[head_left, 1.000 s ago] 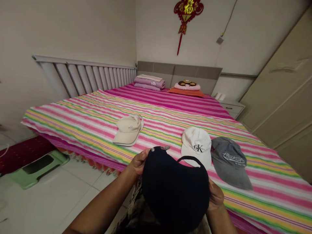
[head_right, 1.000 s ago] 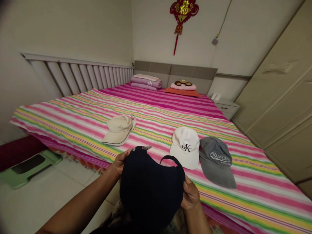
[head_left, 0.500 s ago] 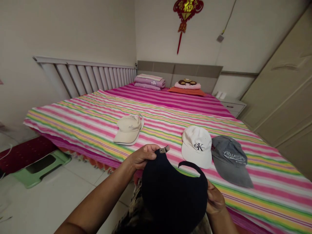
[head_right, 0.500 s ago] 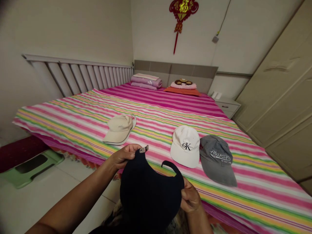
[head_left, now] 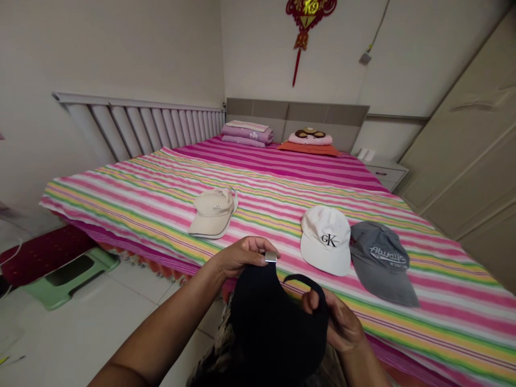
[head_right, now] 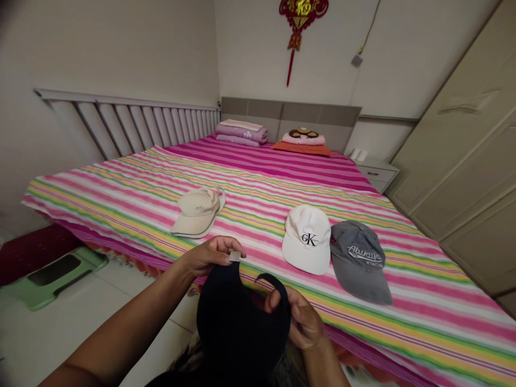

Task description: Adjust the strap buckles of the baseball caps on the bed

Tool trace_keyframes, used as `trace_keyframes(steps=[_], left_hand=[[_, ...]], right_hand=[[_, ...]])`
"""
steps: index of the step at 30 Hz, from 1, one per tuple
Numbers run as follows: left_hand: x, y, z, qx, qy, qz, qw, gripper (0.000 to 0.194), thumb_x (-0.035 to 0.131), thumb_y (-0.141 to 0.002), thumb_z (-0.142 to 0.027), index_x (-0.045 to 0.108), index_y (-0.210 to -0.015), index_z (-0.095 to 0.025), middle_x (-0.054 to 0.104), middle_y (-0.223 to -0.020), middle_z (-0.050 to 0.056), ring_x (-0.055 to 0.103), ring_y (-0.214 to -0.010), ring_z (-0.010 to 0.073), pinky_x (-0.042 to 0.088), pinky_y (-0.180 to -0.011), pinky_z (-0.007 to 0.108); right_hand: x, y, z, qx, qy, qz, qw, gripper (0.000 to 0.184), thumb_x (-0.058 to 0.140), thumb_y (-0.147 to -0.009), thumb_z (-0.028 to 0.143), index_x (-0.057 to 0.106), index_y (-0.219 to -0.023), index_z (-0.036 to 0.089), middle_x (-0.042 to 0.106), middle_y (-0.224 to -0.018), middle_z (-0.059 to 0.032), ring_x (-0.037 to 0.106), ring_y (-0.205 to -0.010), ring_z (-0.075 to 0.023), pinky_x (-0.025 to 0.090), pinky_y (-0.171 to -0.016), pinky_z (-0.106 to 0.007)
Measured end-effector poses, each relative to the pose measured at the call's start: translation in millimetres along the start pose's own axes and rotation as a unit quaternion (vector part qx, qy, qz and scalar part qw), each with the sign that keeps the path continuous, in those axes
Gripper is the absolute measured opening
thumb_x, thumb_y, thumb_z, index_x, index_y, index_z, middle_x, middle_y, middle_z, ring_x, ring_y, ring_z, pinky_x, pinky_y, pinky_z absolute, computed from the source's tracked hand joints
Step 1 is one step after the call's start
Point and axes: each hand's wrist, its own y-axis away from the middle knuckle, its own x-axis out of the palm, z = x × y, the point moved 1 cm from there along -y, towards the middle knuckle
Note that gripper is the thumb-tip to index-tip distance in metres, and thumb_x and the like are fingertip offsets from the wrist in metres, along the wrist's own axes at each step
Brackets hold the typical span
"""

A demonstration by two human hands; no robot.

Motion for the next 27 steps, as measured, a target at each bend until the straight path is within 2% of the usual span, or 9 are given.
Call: trace_keyframes(steps=[5, 9, 15, 18, 21, 23, 25, 27], left_hand=[[5.6, 0, -2, 0.008, -0.023, 0.040, 0.999, 0.044, 0.073, -0.054, -0.014, 0.063, -0.097, -0.011, 0.061, -0.080, 0.005, 0.055, -0.069, 0.0096, 0.041, -0.062, 0.017], [9.8, 0, -2, 0.025, -0.064, 0.028, 0.997, 0.048, 0.076, -0.052, -0.014, 0.061, -0.097, -0.014, 0.059, -0.085, 0.004, 0.054, -0.075, 0.0096, 0.040, -0.065, 0.017], [14.4, -1, 0, 0.060, -0.137, 0.000, 0.989, 0.031, 0.073, -0.058, -0.014, 0.058, -0.086, -0.014, 0.057, -0.075, 0.000, 0.052, -0.068, 0.0066, 0.038, -0.062, 0.016], [14.8, -1, 0, 0.071, -0.180, -0.022, 0.981, 0.024, 0.070, -0.063, -0.017, 0.057, -0.082, -0.012, 0.056, -0.071, 0.000, 0.052, -0.066, 0.0065, 0.038, -0.062, 0.017], [16.0, 1, -3, 0.080, -0.248, -0.036, 0.965, 0.023, 0.069, -0.063, -0.018, 0.058, -0.082, -0.012, 0.058, -0.073, 0.001, 0.054, -0.069, 0.0087, 0.040, -0.065, 0.019], [18.5, 3, -6, 0.077, -0.302, -0.027, 0.950, 0.025, 0.069, -0.062, -0.018, 0.058, -0.084, -0.012, 0.060, -0.077, 0.002, 0.055, -0.072, 0.0102, 0.041, -0.066, 0.020], [22.4, 6, -10, 0.077, -0.367, -0.013, 0.927, 0.028, 0.067, -0.061, -0.015, 0.059, -0.088, -0.013, 0.061, -0.080, 0.002, 0.055, -0.073, 0.0108, 0.041, -0.066, 0.020], [26.9, 9, -12, 0.087, -0.432, -0.011, 0.898, 0.028, 0.063, -0.061, -0.011, 0.059, -0.089, -0.013, 0.061, -0.081, 0.002, 0.055, -0.073, 0.0108, 0.041, -0.064, 0.020]], right_hand=[[7, -11, 4, -0.056, -0.013, 0.037, 0.998, 0.024, 0.065, -0.069, 0.041, 0.063, -0.070, 0.017, 0.057, -0.057, -0.0026, 0.052, -0.052, -0.0134, 0.038, -0.050, -0.024], [14, -18, 7, -0.075, -0.026, 0.040, 0.996, 0.023, 0.058, -0.076, 0.040, 0.062, -0.068, 0.019, 0.047, -0.049, 0.0025, 0.043, -0.040, -0.0082, 0.032, -0.041, -0.020], [13, -21, 9, -0.036, -0.002, 0.031, 0.999, 0.043, 0.042, -0.082, 0.053, 0.063, -0.070, 0.017, 0.038, -0.036, 0.0061, 0.022, -0.027, -0.0030, 0.023, -0.031, -0.016], [11, -21, 9, -0.013, 0.010, 0.013, 1.000, 0.036, 0.045, -0.081, 0.052, 0.060, -0.078, 0.019, 0.038, -0.033, 0.0079, 0.019, -0.023, -0.0034, 0.020, -0.028, -0.015], [14, -21, 11, -0.002, 0.030, -0.012, 0.999, 0.026, 0.053, -0.078, 0.046, 0.056, -0.084, 0.021, 0.045, -0.037, 0.0083, 0.019, -0.021, -0.0024, 0.019, -0.026, -0.014], [16, -23, 14, -0.007, 0.030, -0.017, 0.999, 0.022, 0.060, -0.074, 0.041, 0.056, -0.079, 0.020, 0.052, -0.047, 0.0061, 0.023, -0.022, -0.0008, 0.020, -0.026, -0.014], [17, -26, 17, -0.017, 0.024, -0.018, 0.999, 0.020, 0.066, -0.069, 0.035, 0.058, -0.075, 0.018, 0.055, -0.056, 0.0040, 0.027, -0.025, 0.0007, 0.022, -0.027, -0.014], [18, -28, 18, -0.021, 0.021, -0.018, 0.999, 0.019, 0.068, -0.068, 0.032, 0.060, -0.073, 0.016, 0.053, -0.056, 0.0042, 0.029, -0.027, 0.0012, 0.022, -0.029, -0.014]])
